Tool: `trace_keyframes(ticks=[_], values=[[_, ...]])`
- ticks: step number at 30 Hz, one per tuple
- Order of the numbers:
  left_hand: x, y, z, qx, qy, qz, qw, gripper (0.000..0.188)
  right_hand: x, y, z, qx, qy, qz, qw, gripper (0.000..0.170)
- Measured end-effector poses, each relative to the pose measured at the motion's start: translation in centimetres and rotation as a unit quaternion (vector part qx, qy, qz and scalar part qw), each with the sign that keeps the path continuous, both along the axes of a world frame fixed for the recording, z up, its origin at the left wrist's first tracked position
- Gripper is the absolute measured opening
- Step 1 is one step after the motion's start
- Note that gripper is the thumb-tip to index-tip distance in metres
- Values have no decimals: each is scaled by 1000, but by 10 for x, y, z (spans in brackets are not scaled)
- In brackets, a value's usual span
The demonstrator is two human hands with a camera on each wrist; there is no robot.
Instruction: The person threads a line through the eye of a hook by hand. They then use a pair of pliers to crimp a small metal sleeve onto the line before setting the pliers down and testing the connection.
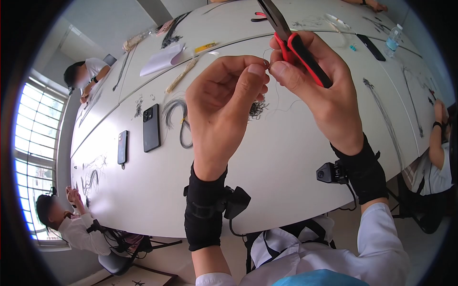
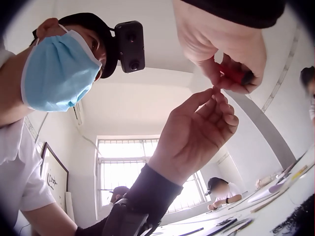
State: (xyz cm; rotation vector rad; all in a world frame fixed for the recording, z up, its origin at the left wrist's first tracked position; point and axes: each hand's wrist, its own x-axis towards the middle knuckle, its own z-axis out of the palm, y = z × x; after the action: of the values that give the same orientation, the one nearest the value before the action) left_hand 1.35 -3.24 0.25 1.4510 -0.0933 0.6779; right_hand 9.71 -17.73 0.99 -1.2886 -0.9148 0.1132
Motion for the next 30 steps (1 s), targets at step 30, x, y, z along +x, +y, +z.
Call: trace_keyframes(ticks=[30], values=[[8,13,-6,224,-85,293,926,5,-5,-1,4,-161,-74,-37,983,31]])
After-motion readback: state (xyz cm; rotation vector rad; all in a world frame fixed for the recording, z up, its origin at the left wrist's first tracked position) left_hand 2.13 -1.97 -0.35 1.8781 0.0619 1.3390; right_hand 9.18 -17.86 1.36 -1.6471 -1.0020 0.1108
